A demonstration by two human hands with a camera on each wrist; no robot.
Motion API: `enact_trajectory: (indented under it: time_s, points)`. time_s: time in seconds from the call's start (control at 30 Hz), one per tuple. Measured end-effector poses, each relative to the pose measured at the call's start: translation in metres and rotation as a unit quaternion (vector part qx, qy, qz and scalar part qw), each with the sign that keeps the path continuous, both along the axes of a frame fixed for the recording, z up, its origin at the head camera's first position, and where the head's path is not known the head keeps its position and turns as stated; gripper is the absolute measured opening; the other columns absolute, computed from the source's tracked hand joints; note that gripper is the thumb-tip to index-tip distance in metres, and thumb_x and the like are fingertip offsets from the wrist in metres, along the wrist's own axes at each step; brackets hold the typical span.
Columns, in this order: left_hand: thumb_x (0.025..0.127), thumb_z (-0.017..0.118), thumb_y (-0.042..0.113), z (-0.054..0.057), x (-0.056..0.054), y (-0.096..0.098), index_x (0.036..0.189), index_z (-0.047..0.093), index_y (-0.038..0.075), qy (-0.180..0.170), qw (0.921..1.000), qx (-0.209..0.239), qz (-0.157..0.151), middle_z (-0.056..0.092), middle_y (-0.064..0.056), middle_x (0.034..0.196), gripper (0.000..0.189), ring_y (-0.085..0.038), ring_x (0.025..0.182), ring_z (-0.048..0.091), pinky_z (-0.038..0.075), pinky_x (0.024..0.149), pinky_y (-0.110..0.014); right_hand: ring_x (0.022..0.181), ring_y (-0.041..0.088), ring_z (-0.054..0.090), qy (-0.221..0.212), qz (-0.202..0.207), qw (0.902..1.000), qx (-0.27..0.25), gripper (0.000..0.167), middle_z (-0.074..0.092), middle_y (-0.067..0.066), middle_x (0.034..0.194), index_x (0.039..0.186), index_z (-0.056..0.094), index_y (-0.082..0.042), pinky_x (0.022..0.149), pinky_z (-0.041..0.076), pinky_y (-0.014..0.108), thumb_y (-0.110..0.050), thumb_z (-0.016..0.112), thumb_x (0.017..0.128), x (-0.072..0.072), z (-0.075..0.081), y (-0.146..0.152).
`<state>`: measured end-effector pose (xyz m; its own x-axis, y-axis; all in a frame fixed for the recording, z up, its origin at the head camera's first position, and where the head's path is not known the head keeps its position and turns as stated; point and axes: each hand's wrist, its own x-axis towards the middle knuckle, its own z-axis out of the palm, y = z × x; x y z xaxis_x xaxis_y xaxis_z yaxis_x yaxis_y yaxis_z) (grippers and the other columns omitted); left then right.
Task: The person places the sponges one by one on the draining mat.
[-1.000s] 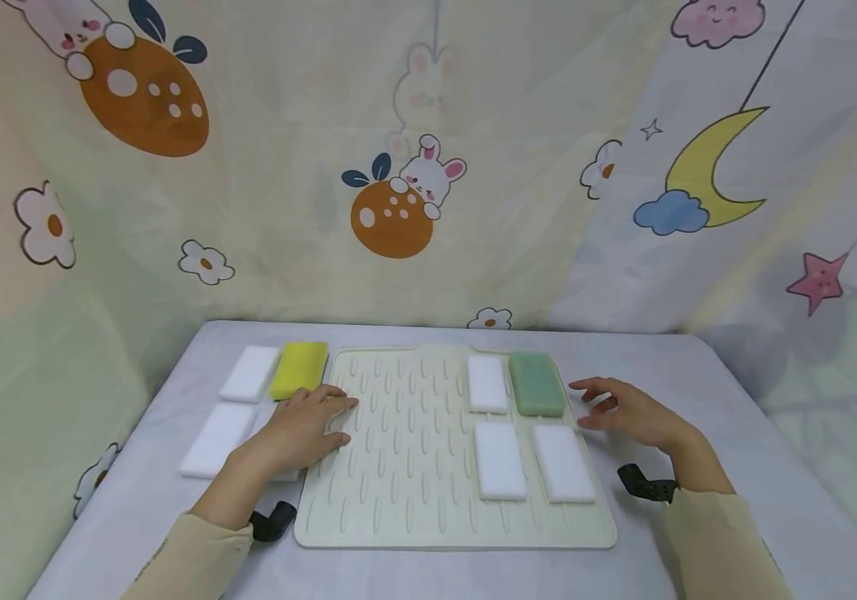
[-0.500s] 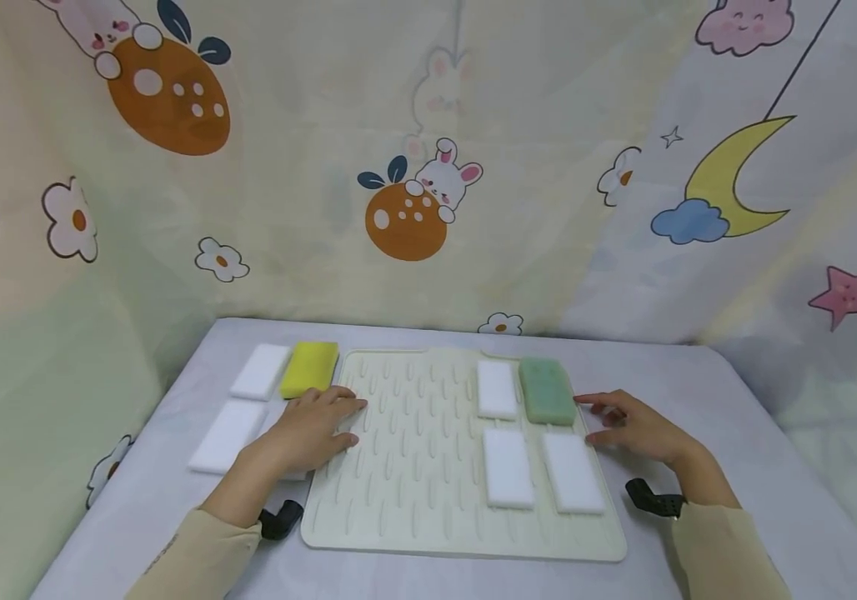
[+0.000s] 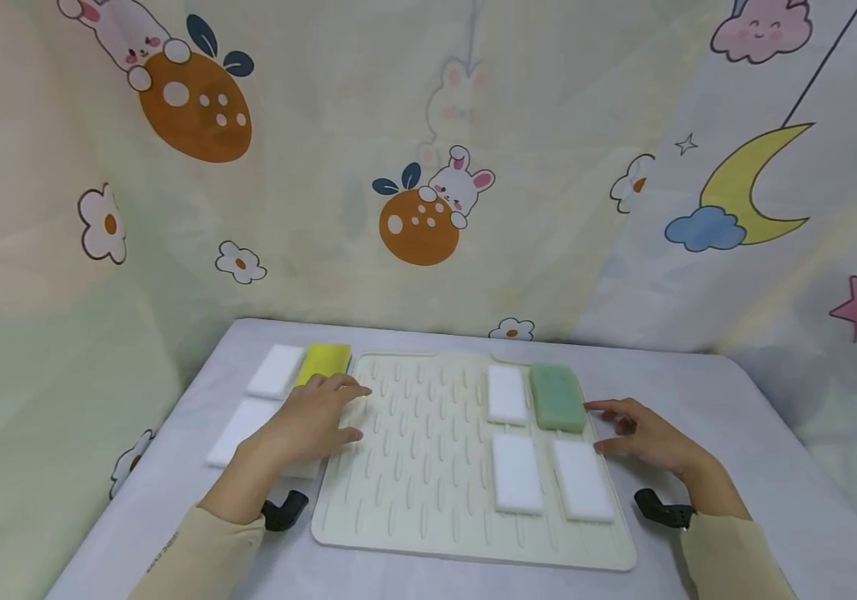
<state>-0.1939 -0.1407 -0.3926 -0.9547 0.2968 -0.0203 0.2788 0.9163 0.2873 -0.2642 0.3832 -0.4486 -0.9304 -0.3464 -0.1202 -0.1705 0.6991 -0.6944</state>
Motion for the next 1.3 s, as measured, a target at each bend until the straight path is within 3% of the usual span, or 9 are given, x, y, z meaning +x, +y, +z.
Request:
enact_trajectory:
  time_s: [0.23,0.43,0.53,0.67,0.83,1.07,1.3]
  points:
    - [0.089,0.082,0.032,0.014,-0.011,-0.017,0.151,0.054,0.013,-0.005,0.9997,0.002,0.026,0.051,-0.015,0.152,0.07,-0.043,0.137,0.044,0.04,0.108,-0.064,0.099,0.025,0.045,0.002,-0.006,1.0,-0.006,0.071,0.054,0.021,0.132,0.144,0.061,-0.012,0.08,0.039,0.033,-0.028,0.088,0.081,0.0,-0.002,0.002]
    - [0.089,0.083,0.031,0.018,-0.029,-0.025,0.154,0.05,0.012,-0.024,0.9987,-0.009,0.044,0.046,-0.016,0.156,0.075,-0.044,0.141,0.041,0.04,0.111,-0.064,0.099,0.024,0.046,0.001,-0.007,0.9999,-0.013,0.07,0.054,0.02,0.132,0.144,0.061,-0.013,0.08,0.039,0.033,-0.027,0.088,0.081,0.002,-0.003,0.006]
    - [0.087,0.084,0.033,0.019,-0.04,-0.028,0.154,0.049,0.013,-0.033,0.9984,-0.025,0.038,0.044,-0.018,0.157,0.079,-0.048,0.141,0.04,0.041,0.11,-0.065,0.1,0.024,0.045,-0.002,-0.006,0.9999,-0.011,0.07,0.054,0.02,0.133,0.144,0.061,-0.014,0.081,0.039,0.033,-0.027,0.088,0.081,0.004,-0.003,0.007]
    - [0.084,0.085,0.035,0.02,-0.053,-0.032,0.157,0.045,0.015,-0.056,0.997,-0.043,0.033,0.041,-0.02,0.159,0.085,-0.052,0.142,0.037,0.039,0.109,-0.069,0.102,0.024,0.045,0.0,-0.005,1.0,-0.002,0.072,0.055,0.019,0.135,0.146,0.06,-0.015,0.083,0.04,0.034,-0.03,0.088,0.081,0.004,-0.002,0.007]
    - [0.084,0.085,0.036,0.022,-0.066,-0.037,0.161,0.04,0.021,-0.093,0.9926,-0.06,0.05,0.033,-0.02,0.165,0.09,-0.054,0.146,0.031,0.036,0.109,-0.074,0.101,0.023,0.046,0.003,-0.002,1.0,0.001,0.072,0.055,0.019,0.134,0.146,0.06,-0.015,0.083,0.04,0.032,-0.032,0.088,0.081,0.001,0.0,0.004]
    - [0.081,0.088,0.038,0.027,-0.076,-0.032,0.161,0.039,0.022,-0.127,0.9878,-0.068,0.058,0.029,-0.021,0.167,0.095,-0.053,0.147,0.029,0.034,0.107,-0.079,0.101,0.023,0.045,-0.003,-0.011,0.9999,0.001,0.072,0.055,0.019,0.134,0.145,0.061,-0.016,0.084,0.039,0.033,-0.032,0.088,0.081,0.001,-0.001,0.002]
    - [0.08,0.089,0.035,0.027,-0.082,-0.027,0.161,0.039,0.021,-0.134,0.9868,-0.075,0.051,0.033,-0.021,0.165,0.096,-0.053,0.146,0.032,0.033,0.108,-0.079,0.101,0.024,0.046,-0.014,-0.023,0.9996,0.004,0.072,0.054,0.018,0.134,0.144,0.062,-0.016,0.083,0.039,0.035,-0.032,0.089,0.079,0.002,0.0,0.004]
